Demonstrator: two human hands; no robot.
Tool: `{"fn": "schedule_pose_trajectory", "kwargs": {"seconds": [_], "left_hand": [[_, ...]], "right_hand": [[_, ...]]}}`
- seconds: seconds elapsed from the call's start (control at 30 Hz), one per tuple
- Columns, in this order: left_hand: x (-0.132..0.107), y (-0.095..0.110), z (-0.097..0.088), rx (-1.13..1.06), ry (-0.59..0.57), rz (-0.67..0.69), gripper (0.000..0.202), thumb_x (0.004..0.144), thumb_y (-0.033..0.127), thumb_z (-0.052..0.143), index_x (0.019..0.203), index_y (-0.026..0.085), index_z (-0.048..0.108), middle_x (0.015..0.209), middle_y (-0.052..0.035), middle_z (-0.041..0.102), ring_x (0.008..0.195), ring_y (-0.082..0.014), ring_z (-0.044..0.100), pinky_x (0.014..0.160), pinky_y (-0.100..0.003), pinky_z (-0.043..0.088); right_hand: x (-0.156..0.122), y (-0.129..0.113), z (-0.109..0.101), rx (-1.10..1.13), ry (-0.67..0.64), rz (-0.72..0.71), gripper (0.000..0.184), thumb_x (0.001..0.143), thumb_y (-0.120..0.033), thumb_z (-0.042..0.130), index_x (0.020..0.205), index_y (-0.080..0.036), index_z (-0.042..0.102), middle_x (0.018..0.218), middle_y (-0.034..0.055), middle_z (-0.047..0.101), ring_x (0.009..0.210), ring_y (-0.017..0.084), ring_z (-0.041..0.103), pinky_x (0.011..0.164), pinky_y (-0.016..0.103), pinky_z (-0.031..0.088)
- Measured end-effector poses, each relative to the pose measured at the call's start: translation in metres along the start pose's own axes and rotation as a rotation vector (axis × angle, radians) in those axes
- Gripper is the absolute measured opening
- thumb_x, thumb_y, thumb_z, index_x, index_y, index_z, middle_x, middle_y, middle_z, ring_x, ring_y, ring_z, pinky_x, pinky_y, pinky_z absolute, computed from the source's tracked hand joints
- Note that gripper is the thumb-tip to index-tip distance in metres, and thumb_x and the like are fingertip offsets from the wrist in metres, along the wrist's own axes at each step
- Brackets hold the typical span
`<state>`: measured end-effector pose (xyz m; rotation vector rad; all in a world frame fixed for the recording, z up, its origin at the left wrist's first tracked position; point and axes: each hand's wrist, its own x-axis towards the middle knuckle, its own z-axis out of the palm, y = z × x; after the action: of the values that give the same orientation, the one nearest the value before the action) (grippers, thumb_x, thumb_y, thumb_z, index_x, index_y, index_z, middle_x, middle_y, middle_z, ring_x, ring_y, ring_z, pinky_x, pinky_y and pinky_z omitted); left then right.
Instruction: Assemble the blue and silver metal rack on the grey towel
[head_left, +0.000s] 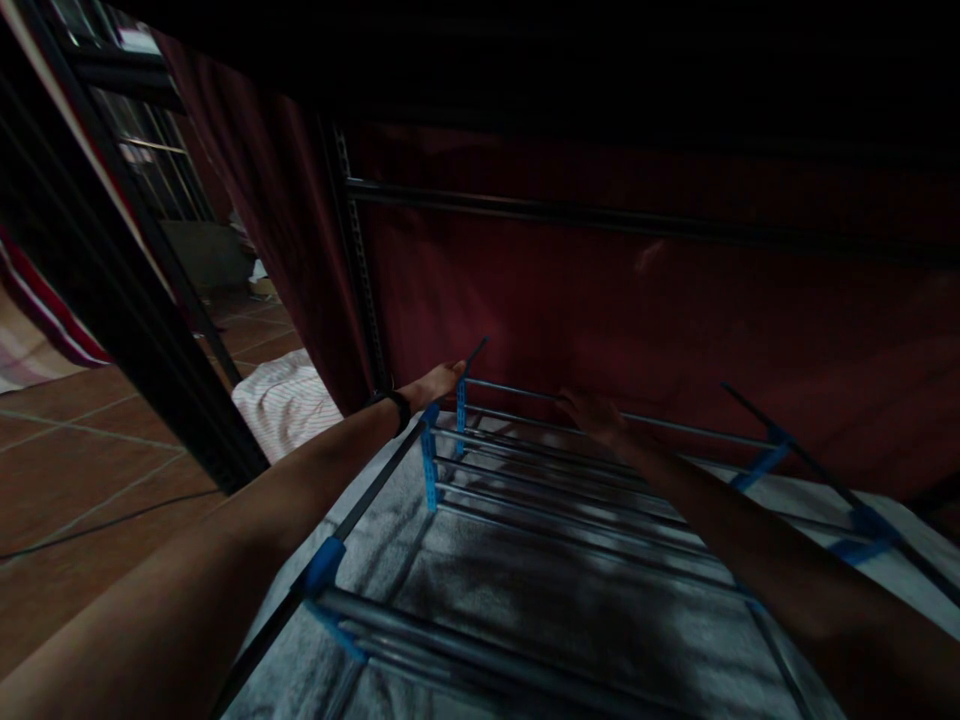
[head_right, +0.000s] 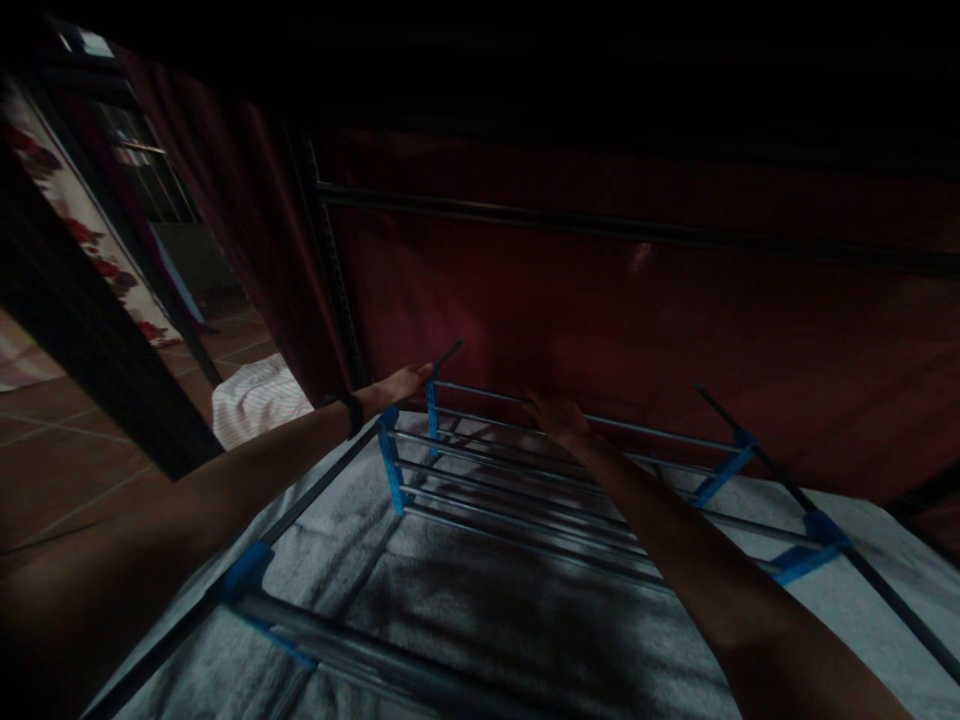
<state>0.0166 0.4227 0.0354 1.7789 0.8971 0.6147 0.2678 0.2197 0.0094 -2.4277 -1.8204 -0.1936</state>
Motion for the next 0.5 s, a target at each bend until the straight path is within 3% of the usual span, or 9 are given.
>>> {"fn": "schedule_pose_trajectory", "kwargs": {"seconds": [0.27,0.5], "left_hand": [[0.0,-0.001,-0.005,0.045,0.009,0.051,0.048,0.083,0.062,0.06,0.083,0.014,0.066,0.07,-0.0049,0.065,0.074,-0.02,0.061,0.068,-0.028,0.049],[0.006,0.001,0.003,-0.006,0.027,0.013,0.043,0.087,0.056,0.054,0.093,0.016,0.066,0.08,-0.008,0.07,0.084,-0.0229,0.067,0.07,-0.027,0.052]], "right_hand": [[-0.004,-0.005,-0.006,-0.014,-0.025,-0.005,0.046,0.105,-0.044,0.025,0.136,-0.027,0.054,0.13,0.0067,0.066,0.112,0.025,0.066,0.092,0.037,0.049],[-0.003,-0.01,-0.012,-0.033,-0.047,0.001,0.043,0.106,-0.042,0.028,0.139,-0.029,0.052,0.13,0.0069,0.066,0.114,0.025,0.065,0.091,0.036,0.049]]}}
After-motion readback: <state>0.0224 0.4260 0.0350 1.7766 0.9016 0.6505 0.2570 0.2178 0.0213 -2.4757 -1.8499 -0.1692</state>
